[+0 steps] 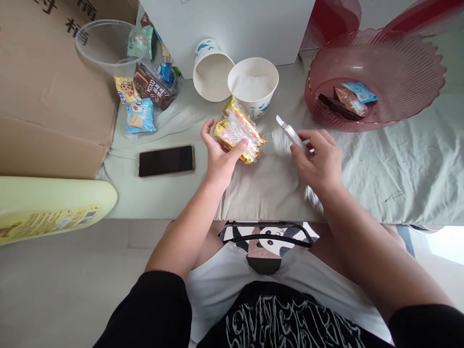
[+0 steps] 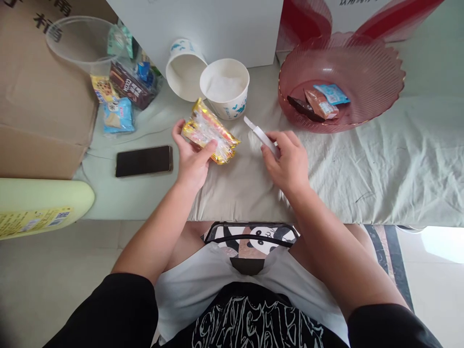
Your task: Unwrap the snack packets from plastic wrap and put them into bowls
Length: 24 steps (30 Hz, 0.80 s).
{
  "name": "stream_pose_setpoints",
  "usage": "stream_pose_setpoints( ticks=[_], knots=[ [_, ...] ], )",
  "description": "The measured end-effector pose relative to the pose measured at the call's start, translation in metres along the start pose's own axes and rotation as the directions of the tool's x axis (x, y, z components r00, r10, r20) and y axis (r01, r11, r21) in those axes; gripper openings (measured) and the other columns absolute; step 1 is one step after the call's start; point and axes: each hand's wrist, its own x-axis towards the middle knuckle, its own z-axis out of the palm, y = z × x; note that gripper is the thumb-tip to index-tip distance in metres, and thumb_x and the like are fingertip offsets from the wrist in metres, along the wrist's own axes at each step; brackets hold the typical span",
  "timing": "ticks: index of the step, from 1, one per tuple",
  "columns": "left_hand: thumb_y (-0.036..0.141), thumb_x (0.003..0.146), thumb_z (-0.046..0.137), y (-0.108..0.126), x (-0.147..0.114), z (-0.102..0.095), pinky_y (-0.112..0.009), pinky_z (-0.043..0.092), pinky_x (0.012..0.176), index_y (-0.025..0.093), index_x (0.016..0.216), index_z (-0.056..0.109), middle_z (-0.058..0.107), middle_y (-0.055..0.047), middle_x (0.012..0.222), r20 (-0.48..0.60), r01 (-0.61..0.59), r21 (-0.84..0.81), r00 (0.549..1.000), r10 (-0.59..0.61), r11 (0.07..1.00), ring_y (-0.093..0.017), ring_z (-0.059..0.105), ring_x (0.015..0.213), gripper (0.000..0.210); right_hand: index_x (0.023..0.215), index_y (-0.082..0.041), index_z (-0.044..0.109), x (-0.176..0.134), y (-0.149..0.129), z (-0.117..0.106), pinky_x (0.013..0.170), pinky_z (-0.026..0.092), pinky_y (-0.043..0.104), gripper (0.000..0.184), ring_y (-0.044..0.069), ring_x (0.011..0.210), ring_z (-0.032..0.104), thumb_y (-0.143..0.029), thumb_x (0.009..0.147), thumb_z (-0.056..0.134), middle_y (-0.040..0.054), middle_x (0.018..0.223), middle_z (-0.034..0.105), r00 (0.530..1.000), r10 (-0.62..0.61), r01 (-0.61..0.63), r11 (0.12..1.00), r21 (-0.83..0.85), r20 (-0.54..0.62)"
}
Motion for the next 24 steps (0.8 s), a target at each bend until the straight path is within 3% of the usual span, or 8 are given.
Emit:
stream_pose_setpoints(
  ticks=[5, 9, 13, 16, 19, 21, 24],
  knots=[
    [0.073, 0.083, 0.072, -0.005, -0.013, 0.014, -0.048, 0.054, 0.107, 0.040, 0.154, 0.017, 0.064, -0.009, 0.128, 0.185, -0.104, 0.169, 0.980, 0.072, 0.980, -0.028, 0.070, 0.119, 0.096, 0.121, -0.024, 0.069, -0.002, 0.012, 0.007, 0.076, 0.055, 0.040, 0.034, 0.028, 0.093, 0.069, -0.027, 0.091, 0.055, 0.0112, 0.109, 0.072, 0.996, -0.080, 0.086, 0.981, -0.176, 0.042],
    [0.069, 0.084, 0.072, 0.003, -0.019, 0.018, -0.046, 0.051, 0.111, 0.037, 0.152, 0.029, 0.060, -0.010, 0.134, 0.229, -0.219, 0.336, 0.962, 0.147, 0.916, -0.029, 0.064, 0.129, 0.087, 0.122, -0.023, 0.069, -0.004, 0.010, 0.010, 0.084, 0.053, 0.045, 0.034, 0.031, 0.100, 0.067, -0.024, 0.091, 0.053, 0.0121, 0.109, 0.073, 0.999, -0.046, 0.048, 0.963, -0.265, 0.015],
    [0.066, 0.085, 0.073, 0.010, -0.019, 0.014, -0.042, 0.052, 0.109, 0.032, 0.144, 0.039, 0.058, -0.010, 0.136, 0.265, -0.228, 0.425, 0.957, 0.121, 0.876, -0.028, 0.061, 0.131, 0.076, 0.121, -0.024, 0.069, -0.001, 0.008, 0.010, 0.093, 0.047, 0.054, 0.035, 0.035, 0.108, 0.063, -0.022, 0.092, 0.051, 0.0136, 0.118, 0.072, 0.996, -0.010, -0.020, 0.940, -0.339, -0.085],
    [0.066, 0.092, 0.064, 0.015, -0.014, 0.007, -0.038, 0.054, 0.102, 0.027, 0.127, 0.052, 0.058, -0.011, 0.134, 0.268, -0.210, 0.472, 0.960, 0.087, 0.856, -0.027, 0.058, 0.133, 0.054, 0.120, -0.025, 0.067, 0.000, 0.006, 0.010, 0.092, 0.049, 0.053, 0.033, 0.034, 0.110, 0.063, -0.021, 0.091, 0.050, 0.0136, 0.120, 0.070, 0.993, -0.074, 0.050, 0.970, -0.237, -0.094],
    [0.061, 0.096, 0.059, 0.021, -0.009, -0.001, -0.037, 0.054, 0.101, 0.025, 0.112, 0.057, 0.058, -0.012, 0.134, 0.220, -0.208, 0.525, 0.970, 0.105, 0.825, -0.026, 0.055, 0.135, 0.040, 0.117, -0.024, 0.065, -0.001, 0.003, 0.008, 0.085, 0.053, 0.047, 0.030, 0.030, 0.100, 0.066, -0.024, 0.092, 0.050, 0.0106, 0.108, 0.070, 0.985, -0.163, 0.163, 0.987, -0.018, -0.051],
    [0.057, 0.095, 0.062, 0.024, -0.008, -0.003, -0.037, 0.054, 0.101, 0.025, 0.116, 0.057, 0.060, -0.011, 0.134, 0.223, -0.218, 0.533, 0.968, 0.113, 0.817, -0.025, 0.056, 0.134, 0.039, 0.117, -0.024, 0.065, -0.002, 0.001, 0.006, 0.082, 0.054, 0.044, 0.027, 0.027, 0.094, 0.067, -0.030, 0.095, 0.050, 0.0087, 0.102, 0.071, 0.972, -0.232, 0.234, 0.965, 0.116, -0.026],
    [0.050, 0.088, 0.074, 0.029, -0.008, -0.002, -0.036, 0.054, 0.101, 0.023, 0.125, 0.056, 0.063, -0.012, 0.136, 0.353, -0.283, 0.518, 0.930, 0.100, 0.807, -0.025, 0.060, 0.129, 0.049, 0.116, -0.022, 0.065, -0.005, -0.003, 0.004, 0.081, 0.053, 0.042, 0.031, 0.027, 0.093, 0.068, -0.044, 0.096, 0.055, 0.0093, 0.103, 0.073, 0.932, -0.362, 0.351, 0.909, 0.227, 0.008]
  ],
)
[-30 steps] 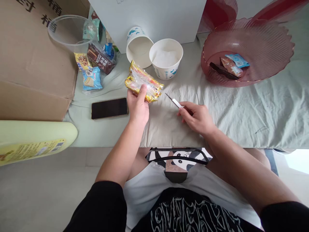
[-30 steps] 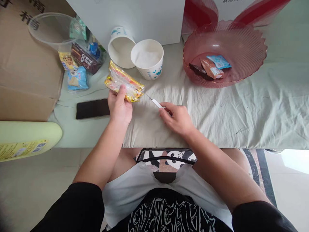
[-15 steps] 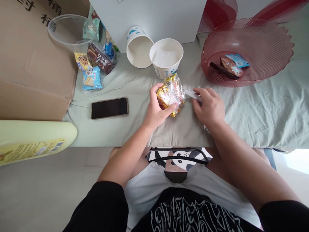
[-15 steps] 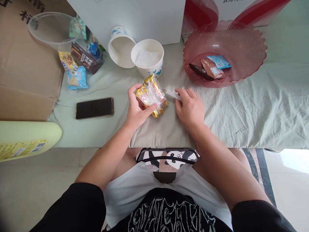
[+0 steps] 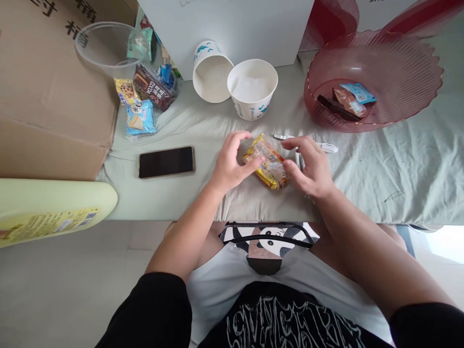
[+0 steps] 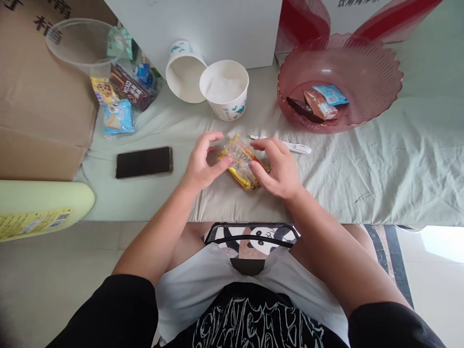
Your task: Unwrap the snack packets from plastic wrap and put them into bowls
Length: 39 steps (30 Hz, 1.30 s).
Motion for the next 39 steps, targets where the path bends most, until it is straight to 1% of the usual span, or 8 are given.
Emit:
stream_pose_setpoints(
  ticks=[5, 8, 13, 19, 22, 27, 32, 39],
  knots=[
    [0.018, 0.086, 0.068, 0.006, 0.000, 0.002, -0.034, 0.054, 0.096, 0.021, 0.105, 0.064, 0.073, -0.006, 0.111, 0.072, -0.026, 0.071, 0.997, 0.021, 0.997, -0.020, 0.069, 0.106, 0.019, 0.104, -0.023, 0.071, -0.004, -0.002, 0.004, 0.086, 0.050, 0.045, 0.021, 0.028, 0.092, 0.068, -0.037, 0.091, 0.064, 0.0080, 0.096, 0.075, 0.994, -0.005, 0.020, 0.991, -0.130, 0.113],
    [0.017, 0.087, 0.063, 0.004, 0.002, 0.000, -0.028, 0.054, 0.075, 0.021, 0.089, 0.062, 0.070, 0.000, 0.085, -0.022, 0.112, 0.021, 0.994, -0.112, 0.993, -0.015, 0.067, 0.078, 0.005, 0.094, -0.024, 0.072, -0.004, 0.000, 0.004, 0.088, 0.049, 0.045, 0.013, 0.028, 0.093, 0.068, -0.026, 0.092, 0.059, 0.0069, 0.091, 0.075, 0.992, 0.094, -0.075, 0.977, -0.200, 0.087],
    [0.021, 0.090, 0.062, -0.008, 0.004, -0.007, -0.024, 0.050, 0.060, 0.025, 0.101, 0.056, 0.066, 0.004, 0.076, -0.203, 0.273, -0.233, 0.925, -0.321, 0.934, -0.011, 0.061, 0.060, 0.012, 0.090, -0.025, 0.066, 0.000, 0.008, -0.003, 0.083, 0.052, 0.042, 0.010, 0.026, 0.089, 0.069, -0.021, 0.088, 0.057, 0.0060, 0.093, 0.074, 0.985, 0.156, -0.169, 0.965, -0.202, -0.079],
    [0.036, 0.100, 0.052, -0.021, 0.005, -0.019, -0.028, 0.055, 0.067, 0.029, 0.121, 0.053, 0.071, -0.002, 0.095, -0.318, 0.357, -0.226, 0.853, -0.415, 0.906, -0.014, 0.066, 0.072, 0.022, 0.095, -0.026, 0.054, 0.001, -0.003, -0.010, 0.086, 0.055, 0.044, 0.016, 0.027, 0.106, 0.070, -0.014, 0.089, 0.046, 0.0104, 0.111, 0.073, 0.905, 0.192, -0.265, 0.953, -0.149, -0.381],
    [0.054, 0.103, 0.048, -0.023, 0.004, -0.021, -0.034, 0.057, 0.081, 0.030, 0.130, 0.050, 0.069, -0.008, 0.114, -0.347, 0.288, -0.151, 0.880, -0.323, 0.946, -0.019, 0.070, 0.097, 0.037, 0.096, -0.027, 0.054, -0.003, -0.017, -0.014, 0.086, 0.054, 0.044, 0.016, 0.026, 0.101, 0.069, -0.013, 0.091, 0.048, 0.0118, 0.106, 0.071, 0.889, 0.000, -0.092, 0.980, -0.178, -0.458],
    [0.072, 0.092, 0.060, -0.028, 0.000, -0.012, -0.037, 0.056, 0.090, 0.031, 0.135, 0.046, 0.060, -0.012, 0.136, -0.209, 0.199, -0.040, 0.957, -0.203, 0.979, -0.025, 0.065, 0.119, 0.062, 0.100, -0.028, 0.061, -0.011, -0.034, -0.012, 0.069, 0.051, 0.038, 0.017, 0.021, 0.072, 0.065, -0.017, 0.088, 0.057, 0.0018, 0.083, 0.070, 0.944, -0.278, 0.252, 0.955, -0.158, -0.179],
    [0.062, 0.083, 0.079, -0.036, 0.000, -0.007, -0.035, 0.056, 0.086, 0.029, 0.138, 0.043, 0.059, -0.013, 0.137, -0.240, 0.283, -0.041, 0.928, -0.285, 0.958, -0.020, 0.069, 0.100, 0.074, 0.112, -0.023, 0.070, -0.012, -0.039, -0.008, 0.075, 0.054, 0.036, 0.023, 0.022, 0.087, 0.073, -0.024, 0.094, 0.056, 0.0084, 0.113, 0.078, 0.993, -0.089, 0.110, 0.952, -0.287, 0.082],
    [0.057, 0.087, 0.074, -0.020, 0.003, -0.018, -0.034, 0.053, 0.077, 0.024, 0.118, 0.055, 0.069, 0.000, 0.081, -0.193, 0.463, 0.057, 0.874, -0.446, 0.884, -0.020, 0.070, 0.077, 0.050, 0.083, -0.024, 0.074, -0.015, -0.041, -0.013, 0.062, 0.042, 0.032, 0.026, 0.014, 0.044, 0.051, -0.032, 0.096, 0.053, -0.0027, 0.048, 0.061, 0.995, -0.001, 0.044, 0.904, -0.426, 0.102]
  ],
)
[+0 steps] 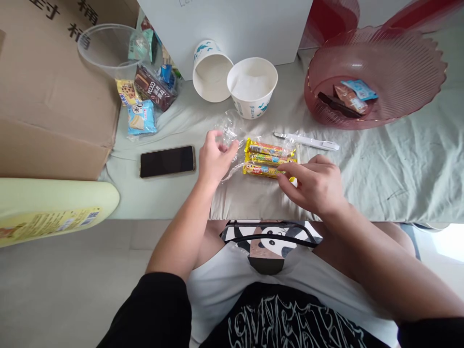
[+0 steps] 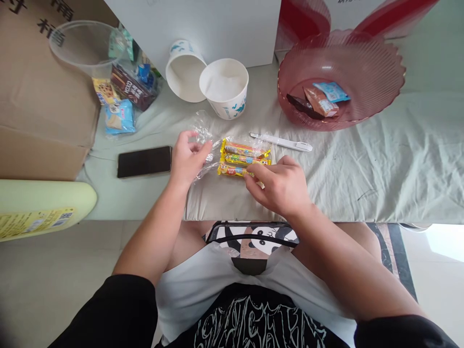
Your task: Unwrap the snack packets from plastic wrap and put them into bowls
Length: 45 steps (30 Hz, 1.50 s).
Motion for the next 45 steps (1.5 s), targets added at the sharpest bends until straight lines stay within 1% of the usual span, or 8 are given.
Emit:
stream_pose_setpoints(
  ticks=[5, 13, 17, 24, 30, 34, 38, 45],
  knots=[
    [0.058, 0.080, 0.080, 0.014, -0.006, -0.006, -0.033, 0.048, 0.069, 0.024, 0.105, 0.061, 0.066, 0.001, 0.067, 0.002, 0.062, 0.057, 0.998, -0.063, 0.996, -0.022, 0.069, 0.071, 0.046, 0.111, -0.024, 0.077, -0.002, -0.001, -0.002, 0.058, 0.035, 0.033, 0.031, 0.015, 0.045, 0.048, -0.037, 0.095, 0.055, -0.0021, 0.054, 0.065, 0.991, 0.108, -0.102, 0.991, -0.083, 0.074],
    [0.040, 0.088, 0.064, 0.027, -0.010, -0.009, -0.030, 0.038, 0.063, 0.020, 0.072, 0.064, 0.069, -0.002, 0.067, 0.151, 0.021, 0.164, 0.987, -0.046, 0.986, -0.018, 0.061, 0.067, 0.025, 0.063, -0.022, 0.069, 0.000, 0.001, -0.003, 0.069, 0.040, 0.037, 0.044, 0.021, 0.075, 0.061, -0.037, 0.101, 0.054, 0.0072, 0.084, 0.072, 0.986, -0.107, 0.103, 0.994, 0.038, 0.127],
    [0.036, 0.091, 0.057, 0.025, -0.010, -0.009, -0.030, 0.036, 0.063, 0.020, 0.067, 0.060, 0.068, -0.002, 0.066, 0.173, -0.016, 0.180, 0.985, -0.015, 0.983, -0.016, 0.056, 0.063, 0.028, 0.074, -0.021, 0.074, -0.001, 0.000, -0.003, 0.068, 0.045, 0.033, 0.038, 0.019, 0.078, 0.067, -0.032, 0.102, 0.052, 0.0075, 0.096, 0.077, 0.985, -0.057, 0.038, 0.992, 0.117, 0.165],
    [0.035, 0.094, 0.054, 0.029, -0.008, -0.005, -0.030, 0.037, 0.064, 0.022, 0.068, 0.058, 0.064, -0.001, 0.063, 0.163, -0.023, 0.163, 0.987, -0.004, 0.986, -0.018, 0.056, 0.064, 0.029, 0.097, -0.025, 0.078, -0.008, -0.002, -0.008, 0.053, 0.028, 0.031, 0.032, 0.015, 0.051, 0.055, -0.032, 0.099, 0.047, 0.0015, 0.072, 0.075, 0.977, 0.093, -0.084, 0.995, -0.054, 0.193],
    [0.036, 0.093, 0.058, 0.031, -0.007, -0.001, -0.031, 0.033, 0.062, 0.022, 0.071, 0.063, 0.065, -0.002, 0.065, 0.126, -0.034, 0.224, 0.992, 0.006, 0.974, -0.018, 0.053, 0.062, 0.026, 0.110, -0.025, 0.078, -0.010, -0.002, 0.000, 0.050, 0.033, 0.030, 0.032, 0.017, 0.060, 0.065, -0.032, 0.098, 0.050, 0.0043, 0.084, 0.078, 0.982, 0.124, -0.113, 0.990, -0.086, 0.141],
    [0.038, 0.091, 0.062, 0.031, -0.007, 0.000, -0.031, 0.037, 0.064, 0.022, 0.081, 0.069, 0.069, -0.002, 0.069, 0.126, -0.029, 0.234, 0.992, -0.001, 0.972, -0.018, 0.058, 0.065, 0.021, 0.139, -0.020, 0.065, -0.005, -0.001, 0.005, 0.072, 0.057, 0.038, 0.044, 0.029, 0.099, 0.074, -0.027, 0.098, 0.050, 0.0139, 0.118, 0.077, 0.992, 0.095, -0.095, 0.995, -0.001, 0.085],
    [0.040, 0.093, 0.060, 0.031, -0.005, -0.001, -0.031, 0.039, 0.066, 0.021, 0.077, 0.068, 0.071, -0.004, 0.073, 0.138, -0.036, 0.249, 0.990, 0.001, 0.968, -0.021, 0.062, 0.071, 0.026, 0.152, -0.023, 0.050, -0.006, 0.004, 0.011, 0.097, 0.058, 0.057, 0.059, 0.039, 0.138, 0.057, -0.026, 0.093, 0.056, 0.0203, 0.161, 0.047, 0.991, 0.129, -0.130, 0.988, 0.087, 0.025],
    [0.033, 0.096, 0.052, 0.033, -0.008, -0.004, -0.033, 0.039, 0.068, 0.023, 0.060, 0.045, 0.053, -0.002, 0.057, 0.187, -0.064, 0.271, 0.982, 0.013, 0.960, -0.020, 0.058, 0.065, 0.038, 0.132, -0.018, 0.059, -0.011, 0.008, 0.020, 0.108, 0.053, 0.058, 0.041, 0.039, 0.134, 0.059, -0.030, 0.093, 0.060, 0.0206, 0.139, 0.063, 0.996, -0.002, -0.010, 0.991, 0.130, 0.092]
  ],
)
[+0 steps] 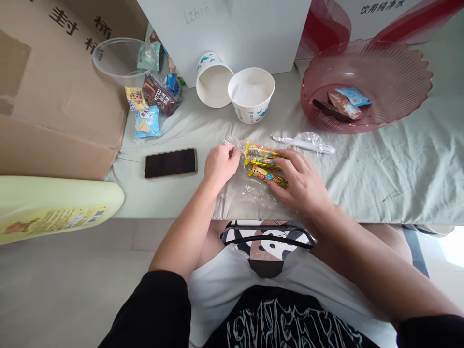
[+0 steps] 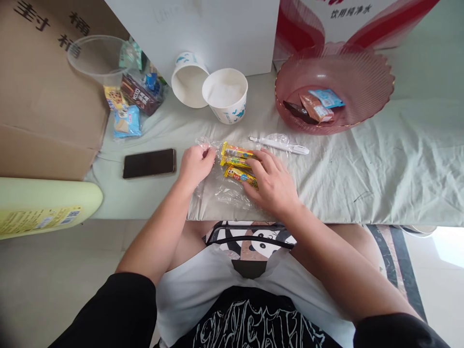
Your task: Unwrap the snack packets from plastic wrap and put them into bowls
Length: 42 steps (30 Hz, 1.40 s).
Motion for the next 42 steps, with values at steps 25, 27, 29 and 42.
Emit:
stream_pose_setpoints(
  ticks=[25, 27, 29, 42],
  knots=[
    [0.044, 0.087, 0.061, -0.001, 0.009, -0.001, -0.018, 0.023, 0.036, 0.021, 0.070, 0.046, 0.072, -0.004, 0.079, 0.126, 0.260, -0.817, 0.952, -0.280, 0.515, -0.015, 0.073, 0.064, 0.033, 0.126, -0.019, 0.052, 0.014, 0.000, 0.008, 0.087, 0.051, 0.050, 0.055, 0.035, 0.103, 0.061, -0.033, 0.074, 0.066, 0.0167, 0.119, 0.063, 0.993, 0.101, -0.099, 0.995, -0.028, 0.059],
    [0.041, 0.088, 0.059, -0.001, 0.010, 0.000, -0.018, 0.021, 0.036, 0.020, 0.069, 0.046, 0.071, -0.004, 0.077, 0.106, 0.259, -0.817, 0.946, -0.308, 0.515, -0.014, 0.072, 0.060, 0.031, 0.124, -0.019, 0.051, 0.013, 0.000, 0.009, 0.088, 0.050, 0.049, 0.055, 0.035, 0.100, 0.061, -0.033, 0.073, 0.065, 0.0154, 0.114, 0.065, 0.994, 0.101, -0.100, 0.995, -0.025, 0.052],
    [0.038, 0.089, 0.058, -0.001, 0.011, 0.001, -0.018, 0.020, 0.036, 0.020, 0.069, 0.046, 0.070, -0.003, 0.075, 0.098, 0.263, -0.818, 0.940, -0.326, 0.512, -0.012, 0.070, 0.058, 0.029, 0.124, -0.018, 0.051, 0.012, 0.000, 0.010, 0.087, 0.049, 0.049, 0.056, 0.035, 0.098, 0.061, -0.033, 0.072, 0.064, 0.0147, 0.109, 0.066, 0.993, 0.103, -0.101, 0.994, -0.039, 0.055],
    [0.025, 0.091, 0.055, 0.003, 0.015, 0.004, -0.018, 0.023, 0.036, 0.020, 0.069, 0.051, 0.065, -0.001, 0.069, 0.072, 0.277, -0.828, 0.915, -0.397, 0.487, -0.011, 0.063, 0.053, 0.023, 0.146, -0.020, 0.043, 0.010, 0.010, -0.002, 0.088, 0.050, 0.050, 0.075, 0.034, 0.103, 0.063, -0.038, 0.076, 0.064, 0.0138, 0.117, 0.066, 0.983, 0.033, -0.038, 0.999, -0.026, -0.183]
  ],
)
